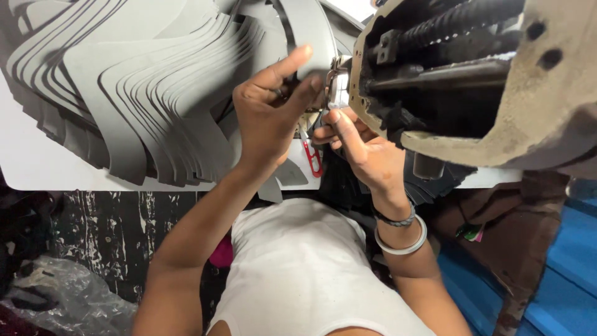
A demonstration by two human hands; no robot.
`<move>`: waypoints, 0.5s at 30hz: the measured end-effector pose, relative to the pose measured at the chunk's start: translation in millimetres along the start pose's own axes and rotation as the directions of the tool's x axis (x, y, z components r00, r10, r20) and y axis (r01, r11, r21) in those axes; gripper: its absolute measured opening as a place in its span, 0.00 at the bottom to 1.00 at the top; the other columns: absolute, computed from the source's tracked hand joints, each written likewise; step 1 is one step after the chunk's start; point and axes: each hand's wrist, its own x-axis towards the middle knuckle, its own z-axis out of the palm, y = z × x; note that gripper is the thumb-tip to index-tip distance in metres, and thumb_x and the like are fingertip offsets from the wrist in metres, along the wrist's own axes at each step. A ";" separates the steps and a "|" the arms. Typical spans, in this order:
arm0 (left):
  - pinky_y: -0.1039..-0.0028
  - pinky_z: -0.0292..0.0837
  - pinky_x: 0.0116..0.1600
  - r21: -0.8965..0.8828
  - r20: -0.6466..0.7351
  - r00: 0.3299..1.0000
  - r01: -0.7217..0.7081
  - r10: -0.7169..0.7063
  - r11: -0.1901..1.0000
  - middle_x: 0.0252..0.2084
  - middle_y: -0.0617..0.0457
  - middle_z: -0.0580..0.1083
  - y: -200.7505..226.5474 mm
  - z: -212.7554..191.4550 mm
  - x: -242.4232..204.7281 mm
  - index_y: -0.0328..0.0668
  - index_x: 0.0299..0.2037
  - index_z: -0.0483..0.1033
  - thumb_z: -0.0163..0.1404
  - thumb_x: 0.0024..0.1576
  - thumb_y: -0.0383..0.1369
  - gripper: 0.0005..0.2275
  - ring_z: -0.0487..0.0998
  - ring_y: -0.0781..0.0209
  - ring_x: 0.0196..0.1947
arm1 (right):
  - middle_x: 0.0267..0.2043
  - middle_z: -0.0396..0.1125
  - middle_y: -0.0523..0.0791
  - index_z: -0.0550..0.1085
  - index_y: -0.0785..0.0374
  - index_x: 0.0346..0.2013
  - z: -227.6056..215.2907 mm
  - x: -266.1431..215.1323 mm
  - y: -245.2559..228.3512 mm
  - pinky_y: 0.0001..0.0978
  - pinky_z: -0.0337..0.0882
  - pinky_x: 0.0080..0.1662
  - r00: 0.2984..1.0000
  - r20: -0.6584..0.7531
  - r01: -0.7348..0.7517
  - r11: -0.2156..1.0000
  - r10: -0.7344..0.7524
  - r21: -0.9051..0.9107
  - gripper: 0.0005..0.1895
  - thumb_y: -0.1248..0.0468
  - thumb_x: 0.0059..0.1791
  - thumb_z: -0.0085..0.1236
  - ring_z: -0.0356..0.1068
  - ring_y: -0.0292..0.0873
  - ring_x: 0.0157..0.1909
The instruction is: The recorder is stitching together synthetic shoe upper components using an industrial sewing machine in a manufacturing facility.
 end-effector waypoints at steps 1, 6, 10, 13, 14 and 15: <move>0.77 0.83 0.49 0.065 0.001 0.998 -0.062 0.062 0.996 0.44 0.43 0.82 -3.4 -0.7 0.7 0.26 0.62 0.73 0.59 0.63 0.23 0.18 0.83 0.67 0.39 | 0.36 0.77 0.46 0.79 0.67 0.43 -1.9 -3.4 1.7 0.24 0.74 0.40 0.999 -0.002 0.034 0.999 -0.034 0.022 0.09 0.64 0.57 0.53 0.78 0.36 0.39; 0.78 0.87 0.46 0.298 0.122 0.980 -0.185 0.155 0.936 0.53 0.48 0.77 38.1 -34.7 1.7 0.31 0.60 0.69 0.59 0.60 0.27 0.19 0.85 0.66 0.40 | 0.37 0.77 0.45 0.80 0.67 0.42 -40.7 -25.6 30.0 0.24 0.75 0.40 0.993 -0.116 -0.026 1.000 0.026 0.004 0.10 0.62 0.54 0.61 0.78 0.37 0.37; 0.70 0.77 0.36 0.959 0.195 0.978 -0.206 0.078 0.194 0.36 0.46 0.81 59.6 -64.7 -24.8 0.38 0.43 0.80 0.58 0.65 0.33 0.06 0.83 0.58 0.31 | 0.39 0.76 0.50 0.79 0.69 0.40 -93.4 -43.9 62.6 0.37 0.72 0.45 0.903 -0.080 0.180 0.541 -0.421 -0.821 0.19 0.55 0.48 0.73 0.74 0.49 0.41; 0.62 0.73 0.36 0.972 0.161 0.986 -0.167 -0.051 -0.163 0.33 0.45 0.77 40.5 -63.4 -42.8 0.39 0.35 0.78 0.60 0.55 0.39 0.11 0.78 0.50 0.34 | 0.42 0.74 0.52 0.78 0.70 0.41 -108.6 -49.6 73.3 0.46 0.70 0.49 0.863 -0.021 0.226 0.424 -0.504 -0.877 0.24 0.53 0.45 0.76 0.71 0.56 0.45; 0.60 0.72 0.39 0.910 0.269 0.962 -0.239 0.043 -0.338 0.34 0.43 0.74 28.4 -62.9 -49.2 0.35 0.32 0.75 0.62 0.45 0.39 0.15 0.76 0.43 0.42 | 0.43 0.74 0.51 0.78 0.67 0.41 -110.8 -51.1 73.8 0.48 0.70 0.52 0.884 -0.051 0.270 0.598 -0.464 -0.755 0.20 0.54 0.47 0.73 0.71 0.55 0.47; 0.60 0.72 0.39 0.910 0.273 0.961 -0.245 0.039 -0.335 0.34 0.43 0.74 11.6 -68.8 -50.6 0.35 0.32 0.75 0.62 0.45 0.39 0.15 0.76 0.43 0.42 | 0.43 0.74 0.51 0.78 0.67 0.41 -112.5 -52.0 75.6 0.48 0.70 0.52 0.885 -0.056 0.264 0.598 -0.462 -0.756 0.20 0.54 0.47 0.73 0.71 0.55 0.47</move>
